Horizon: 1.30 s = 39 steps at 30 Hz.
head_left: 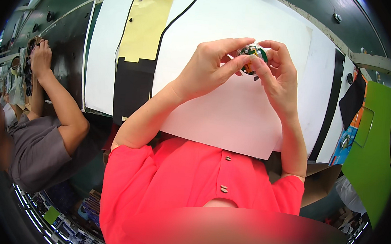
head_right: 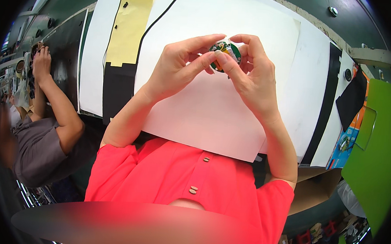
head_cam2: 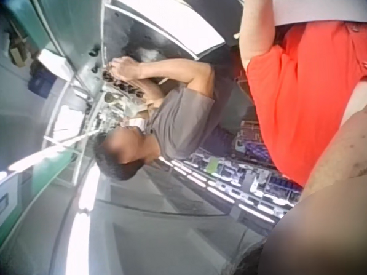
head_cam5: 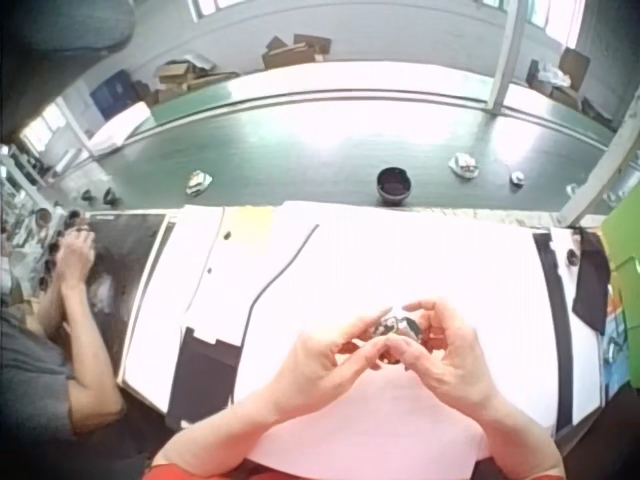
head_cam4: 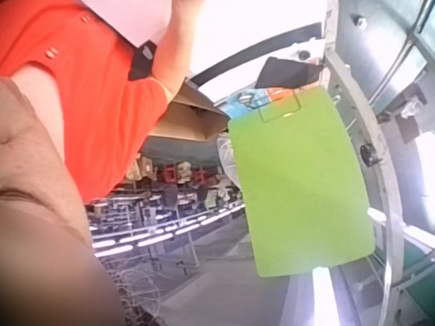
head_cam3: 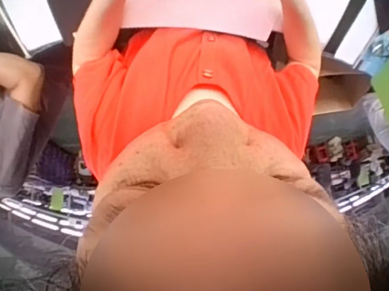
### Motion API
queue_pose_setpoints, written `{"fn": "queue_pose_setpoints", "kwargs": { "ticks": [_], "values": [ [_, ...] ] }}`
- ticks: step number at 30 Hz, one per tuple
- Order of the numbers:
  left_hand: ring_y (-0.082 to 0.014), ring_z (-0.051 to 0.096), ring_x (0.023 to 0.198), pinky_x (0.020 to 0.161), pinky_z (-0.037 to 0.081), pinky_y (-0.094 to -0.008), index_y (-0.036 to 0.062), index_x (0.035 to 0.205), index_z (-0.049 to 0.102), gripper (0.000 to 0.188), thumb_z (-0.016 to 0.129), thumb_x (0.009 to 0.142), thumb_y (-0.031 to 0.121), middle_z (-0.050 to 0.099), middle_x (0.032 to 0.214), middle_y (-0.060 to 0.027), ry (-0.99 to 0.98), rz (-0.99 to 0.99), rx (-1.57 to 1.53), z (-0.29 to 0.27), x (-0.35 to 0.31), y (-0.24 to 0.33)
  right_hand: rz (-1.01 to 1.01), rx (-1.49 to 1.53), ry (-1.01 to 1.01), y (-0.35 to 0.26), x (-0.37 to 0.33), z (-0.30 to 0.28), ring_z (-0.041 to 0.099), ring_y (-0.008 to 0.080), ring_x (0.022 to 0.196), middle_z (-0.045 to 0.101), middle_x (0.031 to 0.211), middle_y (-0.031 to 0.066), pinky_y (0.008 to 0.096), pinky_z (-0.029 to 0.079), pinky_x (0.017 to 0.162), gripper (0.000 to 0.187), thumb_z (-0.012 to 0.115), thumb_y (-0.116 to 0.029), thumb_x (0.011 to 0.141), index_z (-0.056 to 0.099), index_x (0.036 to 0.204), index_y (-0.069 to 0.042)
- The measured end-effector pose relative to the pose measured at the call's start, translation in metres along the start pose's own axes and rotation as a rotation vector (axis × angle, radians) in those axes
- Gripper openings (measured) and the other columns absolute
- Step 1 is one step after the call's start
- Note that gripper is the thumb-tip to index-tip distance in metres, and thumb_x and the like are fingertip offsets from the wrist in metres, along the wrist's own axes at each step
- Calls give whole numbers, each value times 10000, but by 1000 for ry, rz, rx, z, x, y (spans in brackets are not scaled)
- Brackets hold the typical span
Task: The person assembles small electronic components by hand, fitting them into a circuit board and component housing at a workbench.
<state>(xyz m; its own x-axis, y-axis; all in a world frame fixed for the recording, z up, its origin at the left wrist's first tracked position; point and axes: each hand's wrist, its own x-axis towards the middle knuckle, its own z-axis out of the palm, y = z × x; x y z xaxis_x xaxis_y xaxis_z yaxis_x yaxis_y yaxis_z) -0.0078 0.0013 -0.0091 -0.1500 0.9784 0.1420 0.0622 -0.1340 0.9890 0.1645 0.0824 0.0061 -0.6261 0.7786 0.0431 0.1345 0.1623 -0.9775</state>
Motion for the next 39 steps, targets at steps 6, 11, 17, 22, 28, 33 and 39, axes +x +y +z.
{"fn": "queue_pose_setpoints", "kwargs": {
  "ticks": [6, 11, 17, 22, 28, 33, 39],
  "values": [
    [-168, 717, 755, 661, 589, -266, -27, 1292, 650, 328, 646, 974, 52, 733, 982, -135, 14, 56, 133, 1, -3, 3, 45, -31, 32, -1, -1, 4, 695, 94, 739, 686, 771, 44, 213, 521, 610, 267, 685, -189, 1001, 587, 1168, -6],
    [-183, 714, 764, 654, 574, -287, -27, 1274, 659, 323, 641, 959, 40, 732, 964, -135, 33, 105, 149, 1, -3, 3, 14, -10, 52, 1, -3, 6, 689, 88, 734, 689, 761, 45, 215, 517, 607, 213, 660, -151, 1012, 605, 1153, -2],
    [-201, 720, 798, 674, 581, -302, -37, 1252, 665, 307, 608, 956, 22, 734, 967, -148, 46, 52, 167, 7, -6, 3, 59, -90, 42, -3, -5, 2, 685, 95, 716, 691, 756, 46, 224, 517, 614, 180, 648, -116, 1011, 623, 1137, 9],
    [-118, 714, 822, 686, 578, -241, 6, 1290, 676, 329, 560, 982, -6, 748, 988, -86, 91, -1, 123, 7, -8, 3, 34, -50, 19, -4, -3, 6, 705, 110, 742, 692, 771, 52, 229, 536, 636, 193, 650, -110, 1006, 616, 1148, 16],
    [-122, 721, 824, 712, 573, -259, 3, 1264, 693, 345, 574, 941, 3, 759, 959, -76, 63, -130, 58, 5, -10, 3, 76, -8, -15, -5, -4, 8, 723, 127, 776, 687, 785, 54, 244, 557, 677, 188, 635, -90, 998, 602, 1146, 21],
    [-110, 708, 846, 710, 557, -254, -2, 1246, 698, 350, 584, 916, 11, 755, 969, -70, 46, -84, 193, 8, -13, 8, 149, 57, 0, -6, -5, 11, 699, 118, 770, 675, 800, 51, 250, 550, 690, 140, 586, -44, 979, 581, 1103, 20],
    [-110, 676, 779, 673, 548, -255, -14, 1223, 671, 345, 526, 911, 0, 733, 931, -82, 63, -91, 28, 14, -10, 3, 154, 165, 69, -1, -8, 20, 653, 97, 719, 654, 803, 43, 252, 539, 663, 133, 575, -34, 969, 543, 1091, 7]
  ]
}}
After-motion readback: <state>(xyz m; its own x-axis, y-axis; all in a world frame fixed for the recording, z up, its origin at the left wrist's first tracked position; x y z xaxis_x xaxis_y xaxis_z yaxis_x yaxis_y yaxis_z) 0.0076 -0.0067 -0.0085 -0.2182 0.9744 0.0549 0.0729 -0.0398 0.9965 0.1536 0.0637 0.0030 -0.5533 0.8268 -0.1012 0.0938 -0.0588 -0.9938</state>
